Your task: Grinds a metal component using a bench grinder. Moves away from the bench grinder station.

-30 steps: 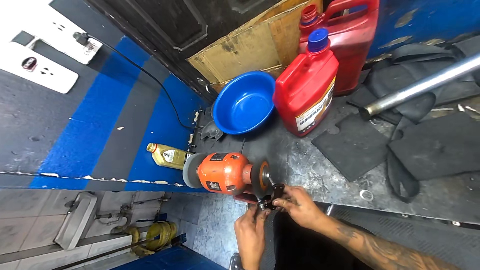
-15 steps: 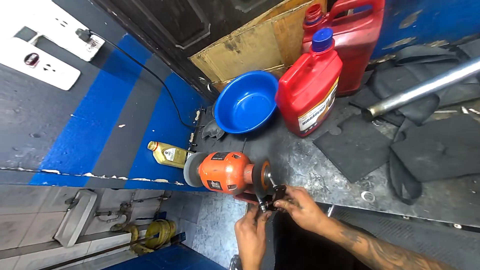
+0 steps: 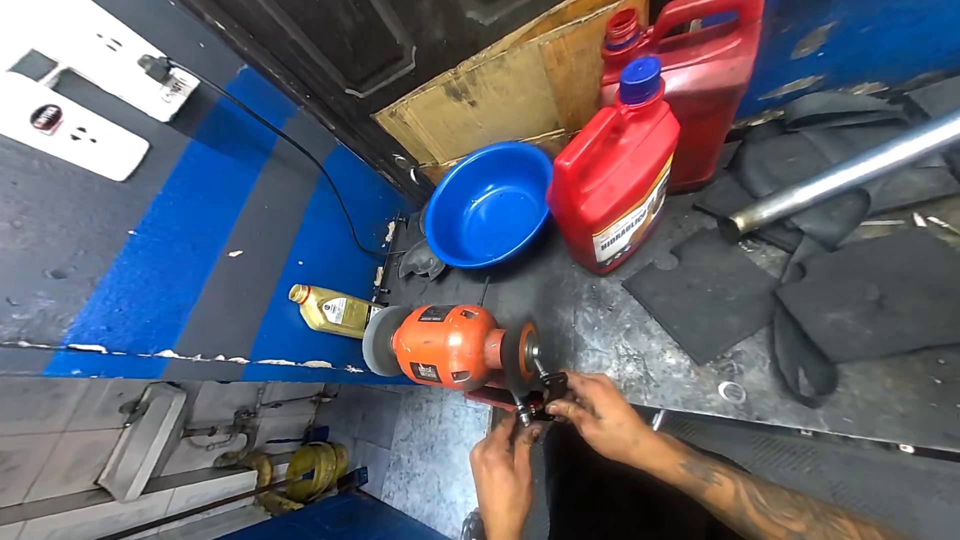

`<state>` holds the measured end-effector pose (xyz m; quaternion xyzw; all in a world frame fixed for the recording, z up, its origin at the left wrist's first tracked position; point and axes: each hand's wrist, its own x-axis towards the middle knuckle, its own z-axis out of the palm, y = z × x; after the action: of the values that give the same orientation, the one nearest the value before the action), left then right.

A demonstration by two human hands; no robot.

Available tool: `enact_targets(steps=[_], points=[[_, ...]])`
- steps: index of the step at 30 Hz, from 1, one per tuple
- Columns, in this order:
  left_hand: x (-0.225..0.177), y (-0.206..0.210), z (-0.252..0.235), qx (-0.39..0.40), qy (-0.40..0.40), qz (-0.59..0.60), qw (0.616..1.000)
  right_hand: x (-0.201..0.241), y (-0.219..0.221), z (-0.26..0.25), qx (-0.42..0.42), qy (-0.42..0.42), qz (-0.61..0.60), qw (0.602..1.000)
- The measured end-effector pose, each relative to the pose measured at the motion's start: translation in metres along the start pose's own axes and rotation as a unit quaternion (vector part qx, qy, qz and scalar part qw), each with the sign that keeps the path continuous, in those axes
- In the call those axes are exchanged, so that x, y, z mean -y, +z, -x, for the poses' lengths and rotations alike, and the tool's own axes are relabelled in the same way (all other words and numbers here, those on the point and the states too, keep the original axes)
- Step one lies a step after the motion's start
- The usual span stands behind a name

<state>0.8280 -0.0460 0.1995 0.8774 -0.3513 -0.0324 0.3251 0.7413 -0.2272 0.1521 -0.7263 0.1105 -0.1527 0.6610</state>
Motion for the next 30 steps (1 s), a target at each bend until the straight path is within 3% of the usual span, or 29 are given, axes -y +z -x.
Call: enact_targets(steps=[17, 30], points=[[-0.007, 0.006, 0.009, 0.013, -0.021, -0.039, 0.999, 0.024, -0.018, -0.009, 0.057, -0.064, 0.187, 0.979], [-0.013, 0.006, 0.009, 0.004, -0.048, 0.03, 0.998, 0.041, -0.02, -0.016, 0.061, -0.104, 0.267, 0.956]])
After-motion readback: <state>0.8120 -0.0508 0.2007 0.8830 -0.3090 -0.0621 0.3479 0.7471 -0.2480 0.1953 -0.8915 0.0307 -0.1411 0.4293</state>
